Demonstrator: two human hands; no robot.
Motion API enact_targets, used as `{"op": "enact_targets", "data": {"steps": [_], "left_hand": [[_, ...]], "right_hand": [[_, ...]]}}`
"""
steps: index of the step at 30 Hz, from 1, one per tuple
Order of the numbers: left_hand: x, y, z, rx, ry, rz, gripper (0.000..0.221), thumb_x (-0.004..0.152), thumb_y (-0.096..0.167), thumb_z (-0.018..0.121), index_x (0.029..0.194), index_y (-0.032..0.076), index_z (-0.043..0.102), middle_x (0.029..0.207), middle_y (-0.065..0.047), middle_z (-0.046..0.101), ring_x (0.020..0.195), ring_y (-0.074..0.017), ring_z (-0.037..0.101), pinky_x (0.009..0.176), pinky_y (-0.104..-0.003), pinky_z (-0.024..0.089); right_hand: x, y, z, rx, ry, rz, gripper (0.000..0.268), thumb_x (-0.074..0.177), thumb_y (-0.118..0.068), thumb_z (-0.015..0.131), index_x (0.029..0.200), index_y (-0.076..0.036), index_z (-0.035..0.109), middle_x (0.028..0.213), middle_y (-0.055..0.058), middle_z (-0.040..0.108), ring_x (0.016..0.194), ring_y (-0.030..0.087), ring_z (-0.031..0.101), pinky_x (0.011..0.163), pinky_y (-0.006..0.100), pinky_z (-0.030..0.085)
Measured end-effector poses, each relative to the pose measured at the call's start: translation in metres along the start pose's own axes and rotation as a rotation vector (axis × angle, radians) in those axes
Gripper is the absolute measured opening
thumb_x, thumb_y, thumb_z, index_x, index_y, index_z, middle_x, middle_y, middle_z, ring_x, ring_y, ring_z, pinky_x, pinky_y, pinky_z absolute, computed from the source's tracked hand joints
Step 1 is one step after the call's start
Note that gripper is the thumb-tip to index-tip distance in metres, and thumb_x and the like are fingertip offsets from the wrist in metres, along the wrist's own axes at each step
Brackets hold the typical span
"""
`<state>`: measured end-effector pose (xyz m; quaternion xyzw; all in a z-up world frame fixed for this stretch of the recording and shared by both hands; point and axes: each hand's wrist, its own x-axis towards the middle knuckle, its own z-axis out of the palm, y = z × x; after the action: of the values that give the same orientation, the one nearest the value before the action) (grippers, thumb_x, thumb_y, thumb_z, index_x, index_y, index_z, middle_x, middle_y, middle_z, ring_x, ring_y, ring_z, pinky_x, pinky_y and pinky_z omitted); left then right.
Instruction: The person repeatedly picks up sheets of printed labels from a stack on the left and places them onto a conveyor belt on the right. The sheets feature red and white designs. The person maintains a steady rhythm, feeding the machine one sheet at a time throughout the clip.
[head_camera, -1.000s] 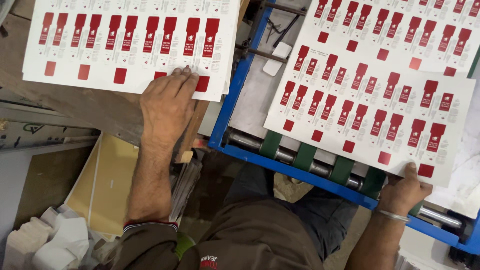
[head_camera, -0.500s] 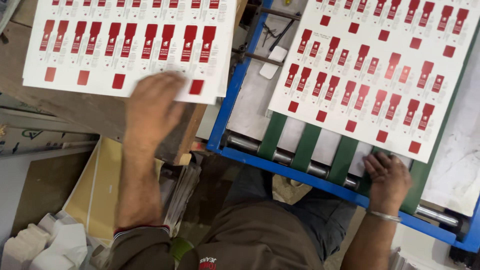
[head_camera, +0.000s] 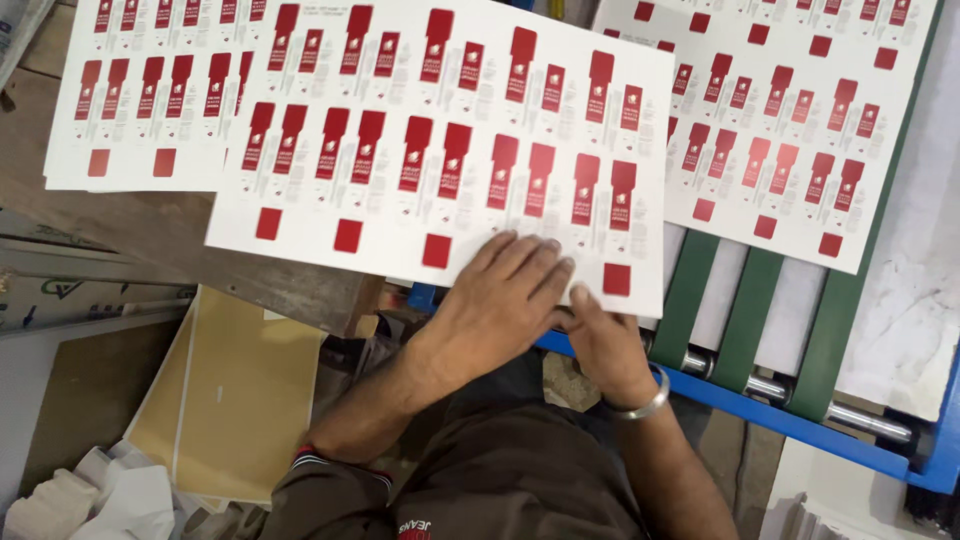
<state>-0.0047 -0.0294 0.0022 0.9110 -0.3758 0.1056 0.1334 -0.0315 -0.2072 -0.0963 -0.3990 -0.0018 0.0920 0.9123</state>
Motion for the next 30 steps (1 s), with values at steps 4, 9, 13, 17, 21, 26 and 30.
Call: {"op": "enact_targets", "data": {"steps": [4, 9, 13, 17, 21, 26, 30], "left_hand": [[-0.017, -0.020, -0.011, 0.042, -0.010, -0.044, 0.056, 0.090, 0.042, 0.076, 0.124, -0.001, 0.067, 0.137, -0.018, 0.061, 0.132, -0.0345, 0.055, 0.117, -0.055, 0.038], [-0.041, -0.090, -0.044, 0.244, 0.053, -0.232, 0.060, 0.094, 0.041, 0.075, 0.134, -0.002, 0.066, 0.140, -0.023, 0.061, 0.135, -0.0371, 0.051, 0.116, -0.055, 0.037], [-0.048, -0.127, -0.051, 0.366, 0.099, -0.330, 0.047, 0.097, 0.015, 0.073, 0.141, -0.001, 0.066, 0.142, -0.020, 0.065, 0.137, -0.0336, 0.056, 0.116, -0.048, 0.045], [-0.052, -0.135, -0.048, 0.383, 0.176, -0.276, 0.036, 0.097, 0.005, 0.073, 0.133, 0.001, 0.069, 0.131, -0.015, 0.071, 0.127, -0.0293, 0.066, 0.108, -0.043, 0.053], [-0.055, -0.133, -0.047, 0.367, 0.223, -0.270, 0.034, 0.091, 0.001, 0.075, 0.125, 0.002, 0.072, 0.124, -0.013, 0.074, 0.119, -0.0276, 0.071, 0.101, -0.042, 0.057], [-0.057, -0.132, -0.048, 0.347, 0.257, -0.279, 0.032, 0.088, 0.000, 0.076, 0.120, 0.003, 0.074, 0.120, -0.012, 0.075, 0.115, -0.0276, 0.072, 0.098, -0.042, 0.058], [-0.056, -0.131, -0.045, 0.352, 0.271, -0.284, 0.033, 0.087, -0.003, 0.075, 0.119, 0.003, 0.074, 0.119, -0.012, 0.075, 0.113, -0.0271, 0.073, 0.097, -0.041, 0.058]], "right_hand": [[0.011, -0.009, -0.034, -0.023, 0.417, -0.043, 0.040, 0.106, -0.006, 0.057, 0.145, 0.003, 0.049, 0.133, 0.018, 0.066, 0.110, 0.028, 0.072, 0.089, 0.042, 0.065], [0.002, -0.044, -0.136, -0.140, 0.595, -0.394, 0.042, 0.110, 0.007, 0.055, 0.151, 0.002, 0.052, 0.140, 0.016, 0.065, 0.114, 0.021, 0.070, 0.089, 0.031, 0.062], [-0.017, -0.062, -0.203, -0.181, 0.786, -0.504, 0.039, 0.105, 0.007, 0.050, 0.143, 0.003, 0.052, 0.136, 0.022, 0.068, 0.110, 0.030, 0.078, 0.087, 0.043, 0.072], [-0.045, -0.067, -0.241, -0.249, 0.876, -0.546, 0.034, 0.111, 0.004, 0.049, 0.144, 0.006, 0.051, 0.140, 0.026, 0.068, 0.115, 0.035, 0.080, 0.091, 0.047, 0.071], [-0.068, -0.053, -0.248, -0.247, 0.883, -0.553, 0.035, 0.111, 0.004, 0.050, 0.146, 0.007, 0.050, 0.141, 0.026, 0.067, 0.118, 0.035, 0.079, 0.095, 0.047, 0.071], [-0.077, -0.039, -0.229, -0.259, 0.897, -0.494, 0.032, 0.111, 0.003, 0.049, 0.142, 0.010, 0.051, 0.137, 0.028, 0.068, 0.116, 0.036, 0.079, 0.094, 0.047, 0.072], [-0.065, -0.039, -0.221, -0.267, 0.878, -0.462, 0.034, 0.108, 0.005, 0.051, 0.141, 0.010, 0.051, 0.135, 0.026, 0.067, 0.113, 0.034, 0.078, 0.090, 0.045, 0.071]]}}
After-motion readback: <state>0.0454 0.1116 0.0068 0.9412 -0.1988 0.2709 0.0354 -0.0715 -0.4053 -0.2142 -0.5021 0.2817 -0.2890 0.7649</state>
